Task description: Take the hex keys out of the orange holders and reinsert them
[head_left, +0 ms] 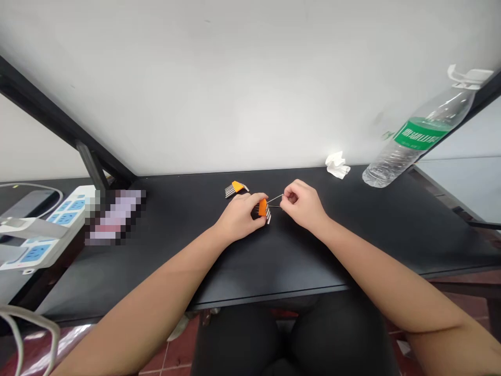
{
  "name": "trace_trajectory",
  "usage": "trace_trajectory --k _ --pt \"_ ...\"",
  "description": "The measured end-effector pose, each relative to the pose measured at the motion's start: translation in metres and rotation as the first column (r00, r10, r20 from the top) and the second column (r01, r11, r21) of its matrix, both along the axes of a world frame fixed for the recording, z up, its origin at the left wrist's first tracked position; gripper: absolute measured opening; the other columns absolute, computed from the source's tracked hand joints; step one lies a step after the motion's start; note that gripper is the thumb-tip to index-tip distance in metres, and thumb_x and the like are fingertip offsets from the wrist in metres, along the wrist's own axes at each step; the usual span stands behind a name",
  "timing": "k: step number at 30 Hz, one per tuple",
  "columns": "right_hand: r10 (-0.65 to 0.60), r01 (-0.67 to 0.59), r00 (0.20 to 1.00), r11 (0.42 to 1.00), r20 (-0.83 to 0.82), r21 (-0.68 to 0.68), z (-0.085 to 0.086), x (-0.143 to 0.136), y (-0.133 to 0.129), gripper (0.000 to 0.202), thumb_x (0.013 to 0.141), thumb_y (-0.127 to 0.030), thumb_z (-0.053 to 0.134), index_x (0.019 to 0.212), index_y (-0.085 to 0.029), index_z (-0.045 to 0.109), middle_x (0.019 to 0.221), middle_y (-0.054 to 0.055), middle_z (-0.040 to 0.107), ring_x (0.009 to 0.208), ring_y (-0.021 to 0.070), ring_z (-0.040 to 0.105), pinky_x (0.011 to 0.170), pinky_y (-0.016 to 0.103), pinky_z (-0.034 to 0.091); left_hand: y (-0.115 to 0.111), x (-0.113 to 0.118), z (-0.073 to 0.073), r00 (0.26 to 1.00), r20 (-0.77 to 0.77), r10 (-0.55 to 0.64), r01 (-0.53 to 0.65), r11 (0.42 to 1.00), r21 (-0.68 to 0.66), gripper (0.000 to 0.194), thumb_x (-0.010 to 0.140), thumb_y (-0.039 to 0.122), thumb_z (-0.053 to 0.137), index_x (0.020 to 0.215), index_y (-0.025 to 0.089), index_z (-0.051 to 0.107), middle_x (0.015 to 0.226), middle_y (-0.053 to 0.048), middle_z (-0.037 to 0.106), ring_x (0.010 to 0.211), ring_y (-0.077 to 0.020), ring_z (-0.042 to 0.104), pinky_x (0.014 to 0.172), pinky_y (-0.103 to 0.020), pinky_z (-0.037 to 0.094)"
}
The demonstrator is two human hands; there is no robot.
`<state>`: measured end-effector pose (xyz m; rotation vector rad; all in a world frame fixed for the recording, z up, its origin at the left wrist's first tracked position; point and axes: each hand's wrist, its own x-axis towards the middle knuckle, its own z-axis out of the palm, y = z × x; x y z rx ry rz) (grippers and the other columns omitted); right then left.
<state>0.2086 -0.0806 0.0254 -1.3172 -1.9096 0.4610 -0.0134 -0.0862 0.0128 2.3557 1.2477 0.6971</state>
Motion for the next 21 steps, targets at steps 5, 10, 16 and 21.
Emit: trace_trajectory --k 5,10,16,21 --pt "-0.012 0.012 1.0 1.0 0.01 0.018 -0.002 0.001 0.001 0.014 0.078 -0.013 0.059 0.07 -0.02 0.05 0.077 -0.001 0.053 0.062 0.0119 0.049 0.061 0.027 0.041 0.0 0.0 0.0 1.0 -0.002 0.0 0.0 1.0 -0.001 0.048 0.077 0.023 0.069 0.124 0.021 0.063 0.098 -0.004 0.071 0.092 -0.0209 0.066 0.087 -0.033 0.055" --pt "-0.024 0.019 0.997 0.998 0.078 0.056 0.0 0.0 -0.002 0.014 0.081 -0.013 0.059 0.072 -0.02 0.05 0.08 0.0 0.054 0.063 0.0117 0.05 0.062 0.027 0.041 -0.001 0.001 0.0 1.0 0.002 -0.007 0.007 1.0 0.0 0.048 0.077 0.024 0.069 0.125 0.02 0.063 0.097 -0.004 0.07 0.091 -0.0207 0.066 0.086 -0.033 0.055" --pt "0.011 -0.078 0.964 0.967 0.267 0.243 0.003 0.002 -0.007 0.01 0.091 -0.015 0.055 0.083 -0.019 0.059 0.092 0.003 0.061 0.065 0.0101 0.052 0.056 0.024 0.037 0.0 -0.001 -0.001 1.0 0.018 -0.001 0.001 1.0 -0.007 0.048 0.077 0.024 0.069 0.125 0.02 0.064 0.099 -0.005 0.072 0.089 -0.0206 0.066 0.085 -0.033 0.055" --pt "0.165 -0.312 0.887 0.903 0.432 0.296 0.009 0.015 -0.006 0.016 0.096 -0.013 0.051 0.092 -0.021 0.065 0.097 0.004 0.063 0.069 0.0096 0.053 0.054 0.022 0.035 0.0 -0.005 -0.003 0.979 0.2 -0.04 0.08 0.977 -0.198 0.051 0.076 0.023 0.07 0.127 0.021 0.065 0.107 -0.002 0.073 0.091 -0.0181 0.067 0.087 -0.03 0.055"
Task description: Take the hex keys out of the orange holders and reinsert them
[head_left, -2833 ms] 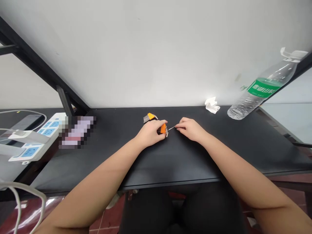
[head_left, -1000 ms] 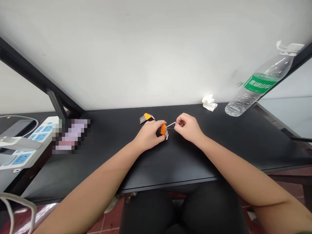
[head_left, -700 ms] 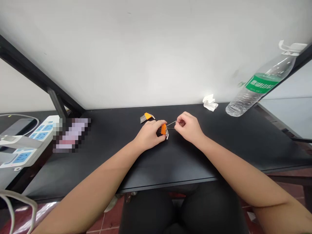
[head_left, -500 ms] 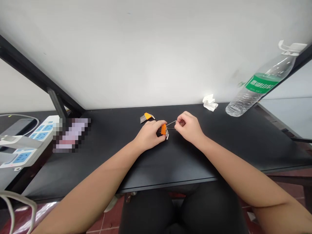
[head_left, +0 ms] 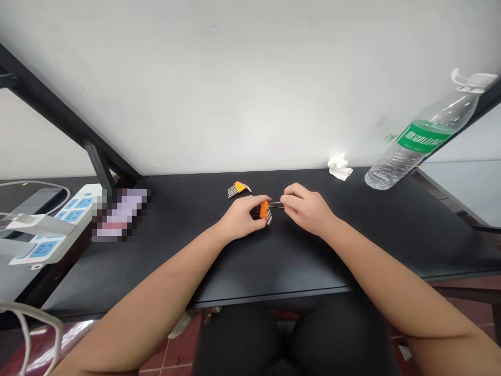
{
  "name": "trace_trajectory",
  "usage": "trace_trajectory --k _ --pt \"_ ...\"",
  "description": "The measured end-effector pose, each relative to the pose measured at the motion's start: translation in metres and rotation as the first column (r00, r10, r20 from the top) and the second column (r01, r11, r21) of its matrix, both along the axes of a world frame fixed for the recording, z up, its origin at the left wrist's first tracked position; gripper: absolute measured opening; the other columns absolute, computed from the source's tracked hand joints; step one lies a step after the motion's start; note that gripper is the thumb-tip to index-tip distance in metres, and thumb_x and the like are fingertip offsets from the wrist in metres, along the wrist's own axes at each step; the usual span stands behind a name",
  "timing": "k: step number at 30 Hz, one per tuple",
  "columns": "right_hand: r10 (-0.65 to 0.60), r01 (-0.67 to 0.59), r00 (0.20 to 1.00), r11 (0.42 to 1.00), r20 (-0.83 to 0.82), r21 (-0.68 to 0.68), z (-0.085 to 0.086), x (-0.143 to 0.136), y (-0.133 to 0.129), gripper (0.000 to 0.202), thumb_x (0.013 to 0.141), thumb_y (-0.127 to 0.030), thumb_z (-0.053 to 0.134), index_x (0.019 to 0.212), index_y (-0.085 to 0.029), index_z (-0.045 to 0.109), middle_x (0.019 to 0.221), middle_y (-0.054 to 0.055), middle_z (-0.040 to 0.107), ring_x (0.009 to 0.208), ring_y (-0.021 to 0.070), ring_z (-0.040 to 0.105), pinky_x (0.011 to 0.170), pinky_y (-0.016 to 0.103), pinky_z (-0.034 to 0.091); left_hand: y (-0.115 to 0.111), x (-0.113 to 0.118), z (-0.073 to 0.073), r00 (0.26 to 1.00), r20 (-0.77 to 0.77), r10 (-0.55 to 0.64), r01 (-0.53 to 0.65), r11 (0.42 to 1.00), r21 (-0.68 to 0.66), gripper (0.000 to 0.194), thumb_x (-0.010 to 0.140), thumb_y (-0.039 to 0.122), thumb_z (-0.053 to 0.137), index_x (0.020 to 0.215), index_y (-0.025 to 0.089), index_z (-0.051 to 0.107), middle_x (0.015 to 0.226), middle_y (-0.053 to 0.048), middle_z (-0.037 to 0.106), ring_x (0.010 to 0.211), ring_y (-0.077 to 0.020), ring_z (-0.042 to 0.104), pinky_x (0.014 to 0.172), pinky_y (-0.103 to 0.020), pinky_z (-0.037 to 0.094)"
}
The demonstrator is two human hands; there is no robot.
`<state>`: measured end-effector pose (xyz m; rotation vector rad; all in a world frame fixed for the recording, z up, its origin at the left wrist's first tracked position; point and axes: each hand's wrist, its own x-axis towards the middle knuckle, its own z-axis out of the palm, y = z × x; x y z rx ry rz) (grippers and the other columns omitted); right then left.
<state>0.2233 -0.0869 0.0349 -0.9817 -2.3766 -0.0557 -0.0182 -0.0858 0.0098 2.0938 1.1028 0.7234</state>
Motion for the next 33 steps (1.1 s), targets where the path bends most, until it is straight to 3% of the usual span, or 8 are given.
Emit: trace_trajectory --k 5,15,21,26,30,33 --pt "0.103 -0.105 0.994 0.992 0.029 0.076 0.006 0.007 0.001 0.023 0.099 -0.011 0.048 0.092 -0.021 0.068 0.096 0.003 0.067 0.071 0.0097 0.056 0.057 0.022 0.039 -0.001 -0.003 0.0 0.989 0.129 -0.077 0.099 0.98 -0.174 0.049 0.077 0.024 0.071 0.126 0.02 0.065 0.103 -0.002 0.071 0.089 -0.017 0.066 0.084 -0.029 0.055" --pt "0.311 -0.309 0.939 0.95 -0.145 0.035 -0.003 -0.001 -0.001 0.029 0.095 -0.007 0.054 0.115 -0.021 0.069 0.11 0.007 0.075 0.097 0.0188 0.07 0.084 0.033 0.059 -0.001 -0.003 0.006 0.99 0.087 -0.107 0.109 0.994 -0.02 0.046 0.077 0.02 0.069 0.123 0.019 0.066 0.107 -0.003 0.072 0.091 -0.0169 0.066 0.085 -0.028 0.054" --pt "0.216 -0.224 0.963 0.974 -0.162 -0.032 -0.004 -0.005 -0.003 0.028 0.099 -0.009 0.052 0.119 -0.02 0.068 0.099 0.005 0.077 0.082 0.0151 0.072 0.071 0.026 0.057 -0.004 -0.001 0.008 0.994 0.044 -0.101 0.097 0.992 0.082 0.046 0.076 0.02 0.07 0.122 0.019 0.066 0.104 -0.004 0.073 0.09 -0.0179 0.067 0.084 -0.03 0.054" --pt "0.251 -0.289 0.924 0.953 -0.287 -0.096 -0.008 -0.011 -0.004 0.023 0.1 -0.013 0.053 0.103 -0.022 0.074 0.101 0.005 0.076 0.089 0.0148 0.072 0.078 0.026 0.058 -0.007 0.001 0.011 0.994 -0.018 -0.112 0.113 0.986 0.123 0.041 0.079 0.022 0.07 0.12 0.022 0.065 0.1 -0.003 0.072 0.09 -0.0184 0.067 0.087 -0.032 0.052" --pt "0.172 -0.283 0.881 0.938 -0.44 -0.2 -0.012 -0.018 -0.004 0.022 0.1 -0.017 0.056 0.099 -0.024 0.077 0.099 0.004 0.075 0.085 0.0145 0.071 0.074 0.028 0.059 -0.007 0.001 0.007 0.99 -0.101 -0.095 0.112 0.977 0.179 0.039 0.08 0.024 0.07 0.119 0.022 0.064 0.094 -0.003 0.072 0.086 -0.0193 0.067 0.087 -0.035 0.05" --pt "0.177 -0.299 0.88 0.927 -0.441 -0.225 -0.015 -0.014 0.002 0.025 0.1 -0.016 0.055 0.106 -0.024 0.077 0.104 0.005 0.076 0.093 0.0167 0.072 0.083 0.032 0.06 -0.003 -0.002 0.003 0.988 -0.148 -0.053 0.081 0.977 0.195 0.047 0.081 0.025 0.068 0.127 0.022 0.061 0.108 -0.006 0.072 0.095 -0.0222 0.068 0.093 -0.038 0.049"
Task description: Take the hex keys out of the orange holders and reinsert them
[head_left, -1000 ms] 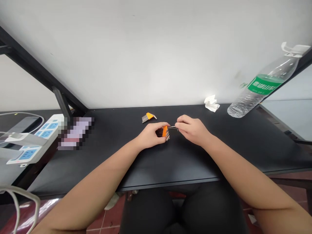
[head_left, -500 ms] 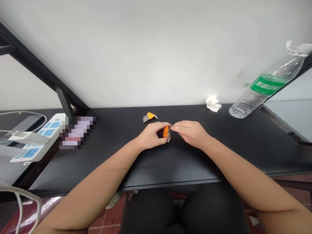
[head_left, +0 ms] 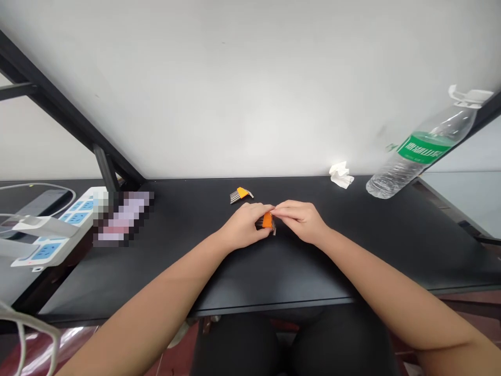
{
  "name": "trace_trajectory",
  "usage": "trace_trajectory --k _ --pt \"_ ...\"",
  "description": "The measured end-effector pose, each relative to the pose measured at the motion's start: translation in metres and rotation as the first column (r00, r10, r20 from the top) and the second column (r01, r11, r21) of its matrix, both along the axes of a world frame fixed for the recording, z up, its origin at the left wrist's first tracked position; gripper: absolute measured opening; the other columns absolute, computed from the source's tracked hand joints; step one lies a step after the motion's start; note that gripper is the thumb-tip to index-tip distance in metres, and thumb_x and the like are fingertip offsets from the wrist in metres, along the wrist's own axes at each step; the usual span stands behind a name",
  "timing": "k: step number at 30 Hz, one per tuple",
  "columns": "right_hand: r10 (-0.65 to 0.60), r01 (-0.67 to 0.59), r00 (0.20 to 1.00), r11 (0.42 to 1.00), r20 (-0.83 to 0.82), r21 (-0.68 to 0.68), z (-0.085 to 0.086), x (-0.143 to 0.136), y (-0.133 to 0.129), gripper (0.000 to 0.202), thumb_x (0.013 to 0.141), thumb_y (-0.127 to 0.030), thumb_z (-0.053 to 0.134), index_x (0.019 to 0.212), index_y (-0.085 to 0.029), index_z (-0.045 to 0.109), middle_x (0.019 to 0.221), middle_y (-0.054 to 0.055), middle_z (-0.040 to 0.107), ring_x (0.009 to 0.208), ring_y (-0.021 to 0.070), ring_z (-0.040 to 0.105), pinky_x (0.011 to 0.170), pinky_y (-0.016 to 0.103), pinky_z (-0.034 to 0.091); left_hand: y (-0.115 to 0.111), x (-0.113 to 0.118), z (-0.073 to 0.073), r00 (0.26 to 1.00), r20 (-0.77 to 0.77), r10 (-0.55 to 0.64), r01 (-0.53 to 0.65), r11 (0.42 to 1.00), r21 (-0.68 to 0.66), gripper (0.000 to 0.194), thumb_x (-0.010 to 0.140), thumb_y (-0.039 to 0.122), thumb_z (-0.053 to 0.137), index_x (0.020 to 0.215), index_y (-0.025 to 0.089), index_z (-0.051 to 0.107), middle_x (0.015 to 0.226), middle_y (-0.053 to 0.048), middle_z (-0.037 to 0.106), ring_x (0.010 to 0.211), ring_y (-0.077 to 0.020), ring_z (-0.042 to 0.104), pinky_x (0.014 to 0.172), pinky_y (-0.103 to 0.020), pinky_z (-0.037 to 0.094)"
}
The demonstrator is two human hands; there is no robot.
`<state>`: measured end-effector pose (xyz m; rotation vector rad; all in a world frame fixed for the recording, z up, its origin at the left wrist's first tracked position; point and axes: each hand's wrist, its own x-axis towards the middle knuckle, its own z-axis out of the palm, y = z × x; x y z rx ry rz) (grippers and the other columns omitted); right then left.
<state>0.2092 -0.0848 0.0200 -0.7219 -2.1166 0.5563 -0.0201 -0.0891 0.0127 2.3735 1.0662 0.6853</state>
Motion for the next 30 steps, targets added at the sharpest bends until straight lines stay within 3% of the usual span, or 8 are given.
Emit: trace_trajectory --k 4,8,12,17,20,24,30 --pt "-0.192 0.199 0.954 0.98 0.229 -0.008 -0.008 0.014 0.016 0.02 0.095 -0.018 0.06 0.108 -0.021 0.076 0.107 0.008 0.073 0.094 0.0197 0.07 0.087 0.036 0.057 0.009 -0.007 -0.003 0.987 -0.056 0.153 -0.158 0.983 -0.098 0.066 0.079 0.027 0.069 0.141 0.022 0.047 0.114 -0.007 0.072 0.099 -0.0242 0.068 0.089 -0.037 0.053" --pt "-0.135 0.237 0.812 0.965 0.567 -0.109 -0.01 0.016 0.021 0.012 0.09 -0.018 0.064 0.097 -0.019 0.074 0.103 0.008 0.068 0.097 0.0212 0.065 0.084 0.034 0.053 0.018 -0.012 -0.008 0.976 -0.111 0.189 -0.202 0.972 -0.122 0.053 0.079 0.028 0.068 0.13 0.023 0.054 0.114 -0.005 0.072 0.098 -0.0244 0.069 0.084 -0.036 0.054" --pt "-0.139 0.379 0.758 0.889 0.637 -0.256 -0.003 0.006 0.014 0.01 0.075 -0.011 0.066 0.07 -0.019 0.063 0.083 0.005 0.062 0.071 0.0166 0.057 0.062 0.027 0.041 0.021 -0.012 -0.009 0.975 -0.146 0.17 -0.183 0.98 -0.078 0.051 0.079 0.027 0.067 0.129 0.023 0.055 0.117 -0.007 0.071 0.1 -0.025 0.069 0.086 -0.037 0.054" --pt "-0.176 0.397 0.846 0.838 0.503 -0.375 0.001 0.003 0.01 0.02 0.062 -0.007 0.067 0.057 -0.019 0.052 0.07 0.002 0.059 0.064 0.0143 0.054 0.057 0.025 0.036 0.017 -0.011 -0.006 0.984 -0.143 0.102 -0.107 0.994 -0.029 0.051 0.081 0.027 0.066 0.131 0.024 0.058 0.108 -0.005 0.073 0.092 -0.0224 0.069 0.083 -0.034 0.053" --pt "-0.184 0.333 0.928 0.798 0.324 -0.503 -0.004 0.0 0.011 0.012 0.068 -0.013 0.064 0.069 -0.02 0.055 0.07 0.0 0.062 0.065 0.0136 0.058 0.059 0.023 0.042 0.016 -0.011 -0.006 0.984 -0.156 0.089 -0.085 0.996 0.032 0.04 0.083 0.027 0.065 0.122 0.024 0.065 0.105 -0.005 0.074 0.093 -0.0226 0.069 0.085 -0.034 0.053" --pt "-0.18 0.174 0.981 0.674 0.069 -0.718 -0.014 -0.011 0.019 0.009 0.074 -0.019 0.056 0.082 -0.022 0.052 0.061 -0.003 0.061 0.052 0.0127 0.059 0.05 0.023 0.047 0.017 -0.012 -0.009 0.984 -0.151 0.097 -0.089 0.994 0.063 0.037 0.084 0.03 0.066 0.121 0.023 0.068 0.106 -0.006 0.075 0.098 -0.0236 0.07 0.09 -0.035 0.053" --pt "-0.242 -0.048 0.946 0.554 -0.216 -0.831 -0.02 -0.024 0.038 0.019 0.07 -0.028 0.059 0.087 -0.022 0.053 0.058 -0.007 0.054 0.046 0.0107 0.052 0.043 0.023 0.046 0.018 -0.013 -0.009 0.975 -0.113 0.19 -0.185 0.981 0.048 0.069 0.078 0.023 0.069 0.144 0.023 0.048 0.117 -0.006 0.073 0.111 -0.0248 0.067 0.096 -0.039 0.053"
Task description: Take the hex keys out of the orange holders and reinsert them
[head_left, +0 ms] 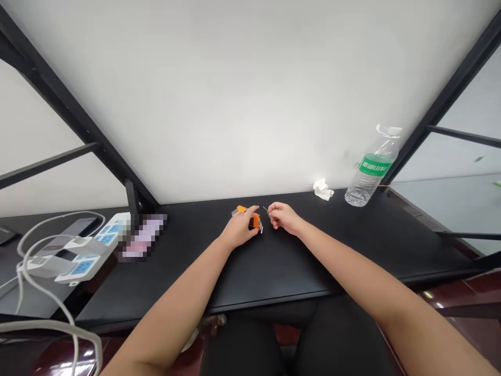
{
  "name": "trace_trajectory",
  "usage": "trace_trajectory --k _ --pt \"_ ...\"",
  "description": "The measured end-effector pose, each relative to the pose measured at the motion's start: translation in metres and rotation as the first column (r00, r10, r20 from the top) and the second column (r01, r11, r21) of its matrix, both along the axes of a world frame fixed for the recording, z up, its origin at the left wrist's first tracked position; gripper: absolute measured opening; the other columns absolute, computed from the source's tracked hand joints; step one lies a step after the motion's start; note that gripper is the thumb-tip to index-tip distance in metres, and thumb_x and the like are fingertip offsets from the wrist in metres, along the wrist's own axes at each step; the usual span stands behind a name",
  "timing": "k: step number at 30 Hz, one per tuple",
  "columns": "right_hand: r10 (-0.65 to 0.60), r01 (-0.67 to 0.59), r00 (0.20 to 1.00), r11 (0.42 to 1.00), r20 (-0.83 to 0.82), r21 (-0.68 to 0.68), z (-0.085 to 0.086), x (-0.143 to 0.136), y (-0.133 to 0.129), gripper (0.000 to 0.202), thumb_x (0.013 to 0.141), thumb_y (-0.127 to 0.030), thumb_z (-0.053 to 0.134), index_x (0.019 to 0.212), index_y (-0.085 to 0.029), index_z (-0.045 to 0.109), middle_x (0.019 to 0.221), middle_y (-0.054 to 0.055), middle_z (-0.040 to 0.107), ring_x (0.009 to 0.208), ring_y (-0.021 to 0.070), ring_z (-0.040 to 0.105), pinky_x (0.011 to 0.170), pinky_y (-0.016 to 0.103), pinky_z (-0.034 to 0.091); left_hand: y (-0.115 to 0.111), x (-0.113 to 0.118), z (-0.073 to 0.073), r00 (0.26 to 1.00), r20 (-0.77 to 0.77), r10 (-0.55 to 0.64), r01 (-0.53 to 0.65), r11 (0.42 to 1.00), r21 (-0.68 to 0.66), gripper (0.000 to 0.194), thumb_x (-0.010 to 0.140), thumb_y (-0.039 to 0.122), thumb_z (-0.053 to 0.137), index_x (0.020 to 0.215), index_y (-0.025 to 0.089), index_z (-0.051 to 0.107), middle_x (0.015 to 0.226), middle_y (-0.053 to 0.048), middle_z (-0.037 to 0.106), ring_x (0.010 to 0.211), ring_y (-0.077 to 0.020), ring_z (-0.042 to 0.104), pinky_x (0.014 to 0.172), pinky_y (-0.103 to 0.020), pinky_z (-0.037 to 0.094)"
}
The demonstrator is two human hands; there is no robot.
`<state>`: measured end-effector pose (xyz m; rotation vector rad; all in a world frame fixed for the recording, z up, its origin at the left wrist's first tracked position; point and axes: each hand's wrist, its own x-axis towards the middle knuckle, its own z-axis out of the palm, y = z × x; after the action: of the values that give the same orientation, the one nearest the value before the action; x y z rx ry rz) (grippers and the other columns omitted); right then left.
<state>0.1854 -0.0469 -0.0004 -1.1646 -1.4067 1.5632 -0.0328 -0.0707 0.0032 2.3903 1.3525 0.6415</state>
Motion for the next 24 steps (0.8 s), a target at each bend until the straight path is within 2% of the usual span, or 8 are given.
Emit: trace_trajectory --k 4,8,24 --pt "-0.033 0.032 0.99 0.999 -0.138 -0.01 0.001 -0.009 0.001 0.024 0.07 -0.034 0.065 0.088 -0.02 0.056 0.054 -0.008 0.051 0.042 0.0092 0.045 0.04 0.022 0.041 0.001 -0.006 0.0 0.998 -0.022 0.065 -0.063 0.995 0.072 0.046 0.078 0.022 0.07 0.123 0.02 0.061 0.115 -0.01 0.074 0.107 -0.0282 0.068 0.1 -0.045 0.052" --pt "-0.033 0.036 0.98 0.999 -0.197 0.012 0.002 -0.017 -0.006 0.024 0.071 -0.036 0.069 0.083 -0.02 0.056 0.046 -0.01 0.048 0.036 0.0085 0.039 0.036 0.022 0.036 0.001 -0.014 -0.001 0.993 -0.021 0.119 -0.115 0.985 0.132 0.05 0.078 0.022 0.071 0.127 0.021 0.061 0.12 -0.011 0.072 0.108 -0.0298 0.068 0.099 -0.047 0.054" --pt "0.025 -0.023 0.984 1.0 -0.174 0.013 0.004 -0.014 -0.012 0.024 0.073 -0.034 0.073 0.082 -0.021 0.056 0.045 -0.01 0.049 0.034 0.0081 0.038 0.033 0.021 0.036 -0.006 -0.003 0.005 0.997 -0.07 0.044 -0.032 0.985 0.168 0.039 0.078 0.018 0.07 0.116 0.021 0.062 0.121 -0.01 0.072 0.109 -0.0293 0.069 0.101 -0.047 0.05"
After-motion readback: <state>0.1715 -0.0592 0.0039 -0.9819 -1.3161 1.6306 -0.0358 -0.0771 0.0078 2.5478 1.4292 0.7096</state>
